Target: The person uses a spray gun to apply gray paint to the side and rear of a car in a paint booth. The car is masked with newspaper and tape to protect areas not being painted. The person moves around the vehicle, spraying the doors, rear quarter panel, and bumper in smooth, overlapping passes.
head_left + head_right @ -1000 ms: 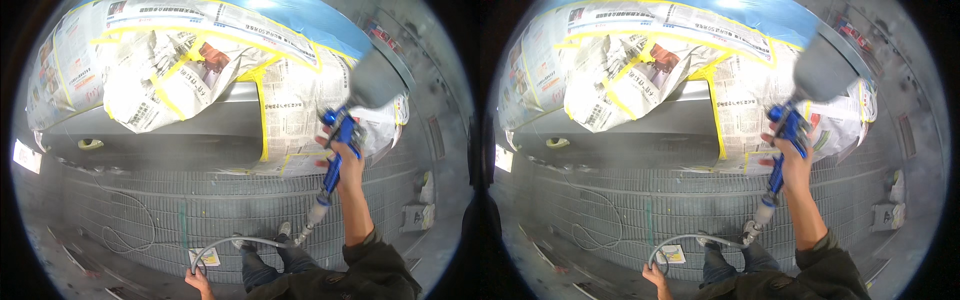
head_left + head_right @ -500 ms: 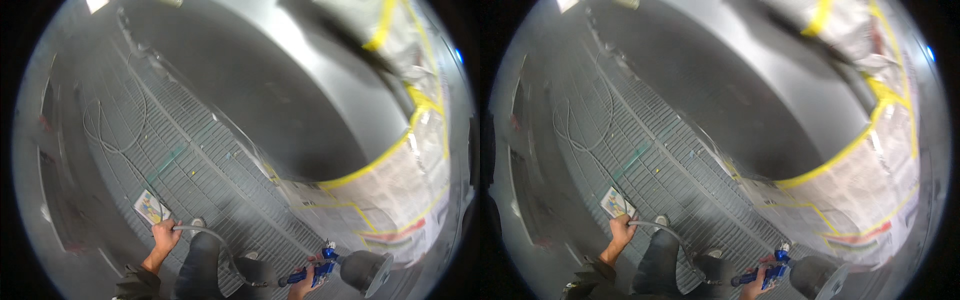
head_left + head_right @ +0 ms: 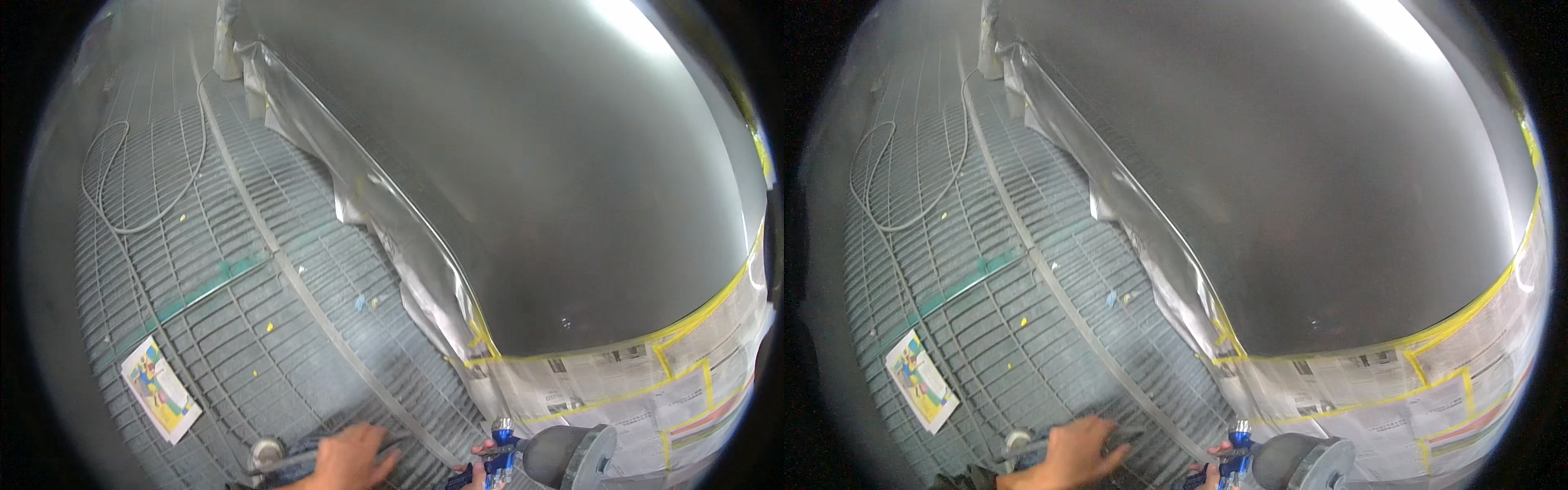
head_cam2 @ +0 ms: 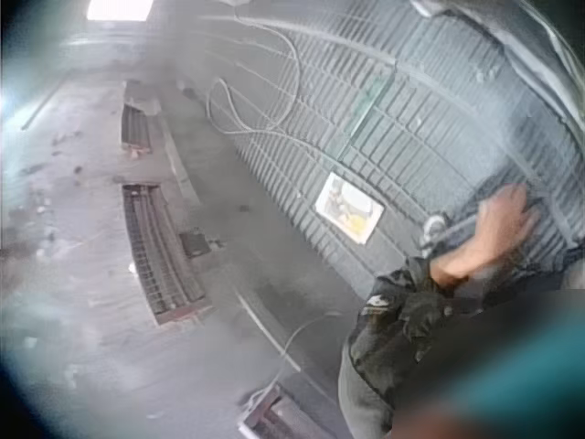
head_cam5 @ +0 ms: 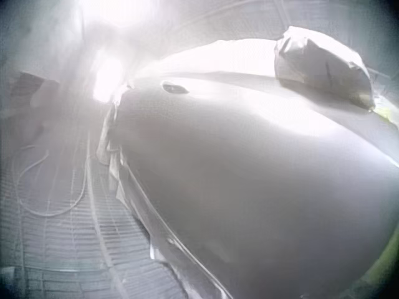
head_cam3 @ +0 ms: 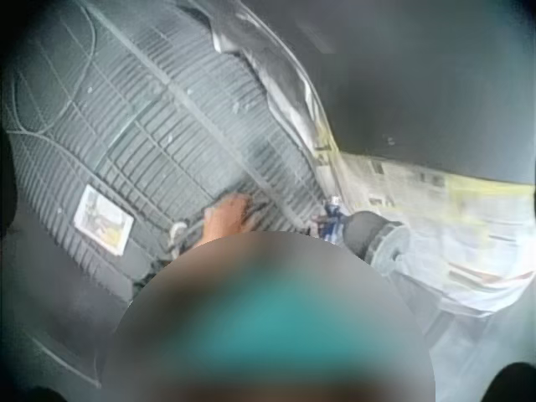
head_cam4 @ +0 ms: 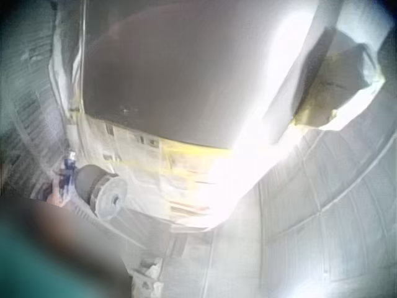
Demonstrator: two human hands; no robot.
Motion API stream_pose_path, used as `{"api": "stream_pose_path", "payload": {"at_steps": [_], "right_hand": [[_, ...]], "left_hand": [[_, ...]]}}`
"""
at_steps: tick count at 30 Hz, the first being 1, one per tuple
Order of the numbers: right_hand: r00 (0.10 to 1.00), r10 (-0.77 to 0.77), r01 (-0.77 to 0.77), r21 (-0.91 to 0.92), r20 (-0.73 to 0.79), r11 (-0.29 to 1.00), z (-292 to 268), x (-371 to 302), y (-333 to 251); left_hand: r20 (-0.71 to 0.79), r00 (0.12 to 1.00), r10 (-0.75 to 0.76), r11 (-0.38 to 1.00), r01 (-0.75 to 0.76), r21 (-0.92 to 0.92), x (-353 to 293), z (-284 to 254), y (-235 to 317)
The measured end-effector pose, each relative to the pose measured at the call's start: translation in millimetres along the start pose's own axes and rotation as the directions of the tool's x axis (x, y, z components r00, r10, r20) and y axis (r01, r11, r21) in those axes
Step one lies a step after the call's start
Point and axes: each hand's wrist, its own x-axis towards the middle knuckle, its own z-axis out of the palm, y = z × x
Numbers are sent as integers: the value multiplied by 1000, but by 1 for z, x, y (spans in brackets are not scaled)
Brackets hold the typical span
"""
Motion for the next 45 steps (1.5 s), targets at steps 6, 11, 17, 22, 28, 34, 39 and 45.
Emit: {"api": "stream_pose_path", "payload": {"at_steps": [6,11,17,22,28,34,39,45], "right_hand": [[999,20,-20,-7,-35,1000,26,1,28],[999,29,-29,-15,-46,999,34,-3,39],[998,28,-28,-10,-52,1000,33,-6,47],[997,24,-22,26,-68,999,18,-6,57],[988,43,-30,93,-146,995,-16,-7,72],[979,93,-54,208,-183,977,-45,-10,99],[992,-31,57,220,-123,974,-41,-15,74],[959,-178,210,130,-221,969,-51,-26,141]], "left_hand": [[78,976,204,978,-199,-61,-8,3,-3],[50,958,281,959,-279,-38,-14,11,-7],[91,952,293,955,-295,16,-17,28,-7],[90,959,268,963,-267,-28,-20,22,5],[93,966,241,970,-241,-18,-22,21,17],[147,973,179,980,-189,55,-22,28,45],[136,982,130,950,-163,268,-23,48,53],[143,974,174,873,-220,436,-19,71,47]]}}
